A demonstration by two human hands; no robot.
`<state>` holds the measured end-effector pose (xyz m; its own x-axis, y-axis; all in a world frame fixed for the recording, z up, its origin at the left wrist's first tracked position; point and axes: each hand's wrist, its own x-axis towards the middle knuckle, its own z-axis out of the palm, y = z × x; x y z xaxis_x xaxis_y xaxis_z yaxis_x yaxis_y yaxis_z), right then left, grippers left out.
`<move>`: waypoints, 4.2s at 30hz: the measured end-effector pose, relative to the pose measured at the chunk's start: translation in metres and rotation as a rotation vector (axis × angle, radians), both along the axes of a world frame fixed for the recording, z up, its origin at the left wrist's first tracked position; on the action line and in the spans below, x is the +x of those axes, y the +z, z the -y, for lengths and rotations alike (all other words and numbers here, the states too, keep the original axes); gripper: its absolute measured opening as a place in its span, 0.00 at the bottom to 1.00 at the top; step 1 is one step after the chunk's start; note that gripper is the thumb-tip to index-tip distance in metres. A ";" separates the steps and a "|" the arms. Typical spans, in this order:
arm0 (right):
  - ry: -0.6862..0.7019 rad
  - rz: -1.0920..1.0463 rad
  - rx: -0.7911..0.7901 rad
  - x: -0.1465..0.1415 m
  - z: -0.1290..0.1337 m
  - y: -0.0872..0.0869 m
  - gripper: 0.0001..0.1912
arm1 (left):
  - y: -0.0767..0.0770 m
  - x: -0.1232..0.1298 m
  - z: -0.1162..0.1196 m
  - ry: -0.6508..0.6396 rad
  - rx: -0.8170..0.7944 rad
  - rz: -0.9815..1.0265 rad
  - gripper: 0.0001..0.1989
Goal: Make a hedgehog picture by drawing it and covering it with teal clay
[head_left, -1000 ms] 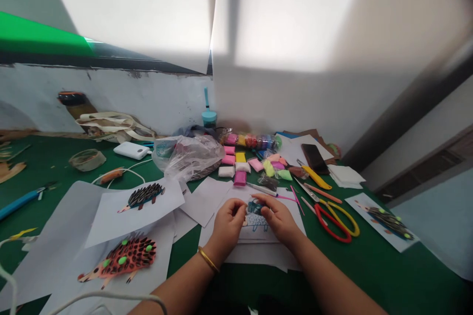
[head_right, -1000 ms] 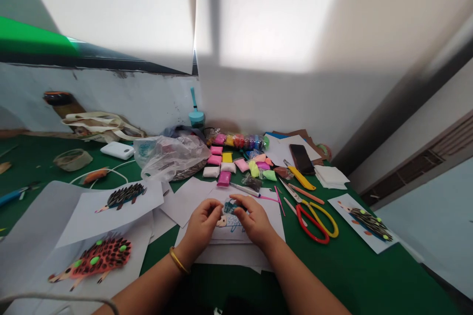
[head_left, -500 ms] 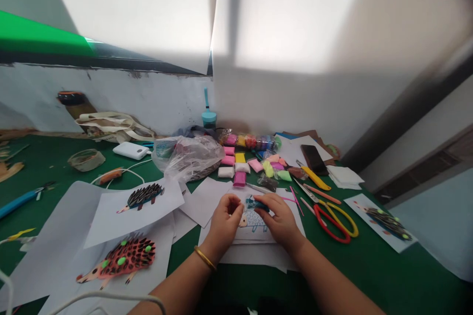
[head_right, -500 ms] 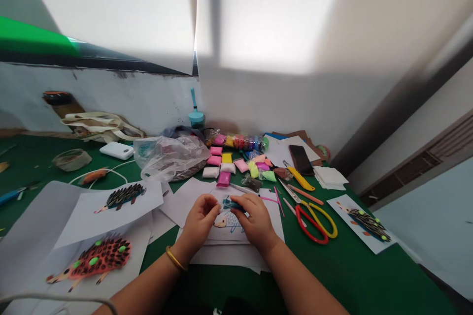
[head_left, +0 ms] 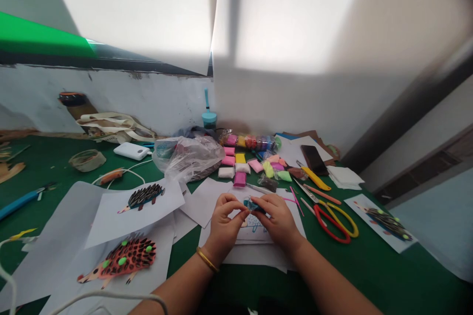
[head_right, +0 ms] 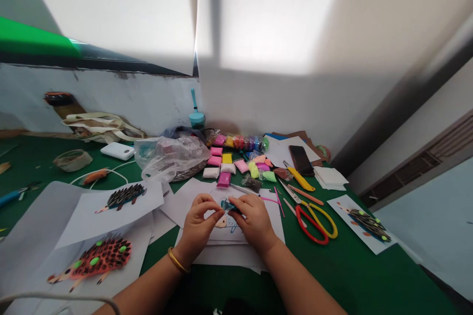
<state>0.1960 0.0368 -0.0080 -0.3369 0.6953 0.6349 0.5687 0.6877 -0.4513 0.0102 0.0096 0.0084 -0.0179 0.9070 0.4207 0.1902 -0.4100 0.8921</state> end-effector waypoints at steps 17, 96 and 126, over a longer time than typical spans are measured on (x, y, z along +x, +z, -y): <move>-0.003 -0.130 -0.149 0.001 0.002 0.003 0.10 | -0.009 0.002 -0.005 -0.092 -0.015 -0.109 0.06; 0.076 -0.144 -0.471 0.004 -0.003 -0.002 0.21 | -0.013 -0.003 -0.019 -0.001 -0.406 0.380 0.16; 0.124 0.020 -0.416 0.000 -0.001 0.000 0.14 | -0.014 0.003 -0.012 -0.112 -0.374 0.324 0.18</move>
